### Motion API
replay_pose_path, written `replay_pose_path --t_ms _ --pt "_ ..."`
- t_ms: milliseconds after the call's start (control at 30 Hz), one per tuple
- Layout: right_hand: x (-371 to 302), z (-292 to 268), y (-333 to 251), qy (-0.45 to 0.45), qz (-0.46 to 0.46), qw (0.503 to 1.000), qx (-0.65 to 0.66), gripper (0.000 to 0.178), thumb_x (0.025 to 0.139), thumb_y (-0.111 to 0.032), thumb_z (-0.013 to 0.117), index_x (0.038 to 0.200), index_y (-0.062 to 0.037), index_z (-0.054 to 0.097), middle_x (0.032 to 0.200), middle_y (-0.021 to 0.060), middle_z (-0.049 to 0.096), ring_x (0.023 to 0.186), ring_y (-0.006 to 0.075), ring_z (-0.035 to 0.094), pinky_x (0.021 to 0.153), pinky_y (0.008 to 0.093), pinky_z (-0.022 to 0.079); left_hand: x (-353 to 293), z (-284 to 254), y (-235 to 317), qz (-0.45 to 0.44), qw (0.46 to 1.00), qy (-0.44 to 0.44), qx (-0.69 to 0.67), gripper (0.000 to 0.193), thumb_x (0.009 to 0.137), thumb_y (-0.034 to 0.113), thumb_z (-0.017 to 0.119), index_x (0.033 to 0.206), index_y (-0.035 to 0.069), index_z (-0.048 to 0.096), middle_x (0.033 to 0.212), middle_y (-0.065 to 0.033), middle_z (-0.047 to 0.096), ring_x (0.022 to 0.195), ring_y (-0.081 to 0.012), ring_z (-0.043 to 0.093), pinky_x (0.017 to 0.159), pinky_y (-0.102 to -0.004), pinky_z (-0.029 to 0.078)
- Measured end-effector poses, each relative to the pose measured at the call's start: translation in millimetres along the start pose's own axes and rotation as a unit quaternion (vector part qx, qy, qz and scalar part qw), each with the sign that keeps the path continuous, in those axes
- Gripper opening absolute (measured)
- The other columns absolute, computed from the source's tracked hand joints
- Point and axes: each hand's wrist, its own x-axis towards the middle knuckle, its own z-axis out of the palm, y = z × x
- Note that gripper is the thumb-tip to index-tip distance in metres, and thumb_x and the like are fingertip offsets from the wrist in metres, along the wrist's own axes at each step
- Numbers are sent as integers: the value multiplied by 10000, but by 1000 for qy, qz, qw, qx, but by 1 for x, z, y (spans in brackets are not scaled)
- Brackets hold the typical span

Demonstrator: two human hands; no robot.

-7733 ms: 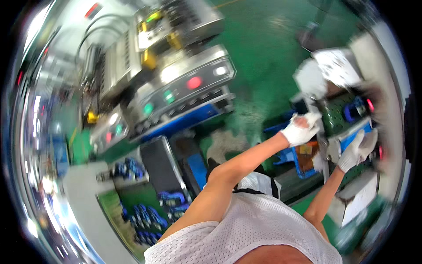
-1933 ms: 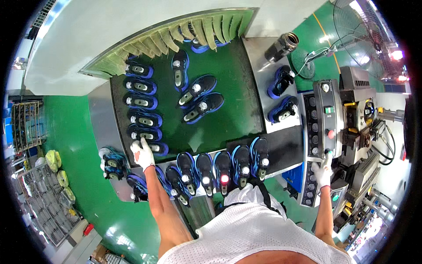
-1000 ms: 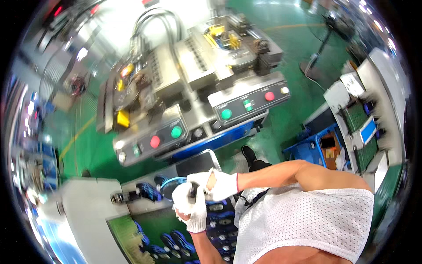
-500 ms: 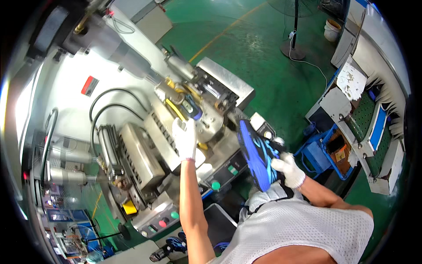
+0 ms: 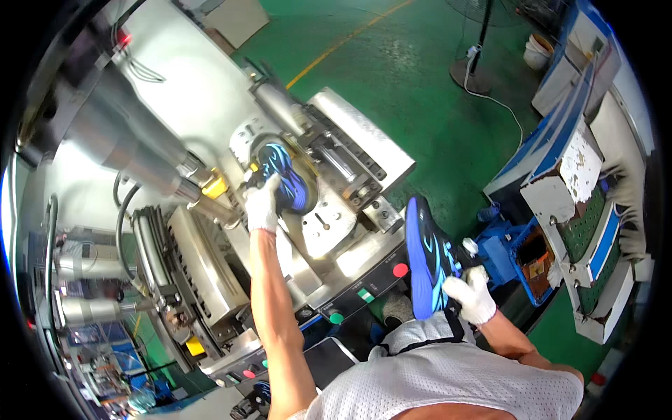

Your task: The person, wearing white gloves, places shoe components into a lasting machine, operates buttons to cycle the machine, and places processed shoe uppers onto a conveyor belt.

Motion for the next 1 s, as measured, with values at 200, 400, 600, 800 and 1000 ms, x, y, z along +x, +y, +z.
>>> replay_pose_path --t_ms 200,400,600,800,1000 --pt "144 82 -138 -142 26 989 39 623 904 -414 792 1187 121 649 1029 141 723 909 181 675 828 342 559 -195 -97 -34 145 989 29 -20 599 868 144 810 1403 11 576 1252 -93 667 1091 -180 616 980 -355 506" --pt "333 318 -96 -146 -228 853 -446 378 947 -329 579 1123 -33 735 1146 243 728 1094 382 709 915 464 564 -403 -157 -169 -193 966 4 173 784 857 390 836 1453 -18 533 1303 -189 665 1120 -304 664 987 -429 520" --pt "386 329 -25 -153 -236 850 -445 616 905 -596 581 959 -10 761 966 240 751 929 423 734 797 511 539 -512 -115 -259 -423 897 94 82 749 841 477 825 1247 -110 601 1273 -350 644 1182 -449 655 997 -459 522" --pt "455 289 -31 -175 -248 852 -427 731 904 -613 626 1157 65 721 1099 320 724 1094 444 694 970 482 508 -503 -86 -361 -354 854 378 -41 813 868 384 814 1400 -104 440 1308 -309 621 1216 -457 611 1035 -482 481" --pt "113 293 -71 -211 -460 799 -324 772 1012 -308 658 1604 38 304 1619 267 407 1509 352 410 1230 395 328 -536 -50 -439 -427 731 530 -48 939 885 301 817 1546 -100 285 1361 -313 575 1233 -447 598 1087 -473 461"
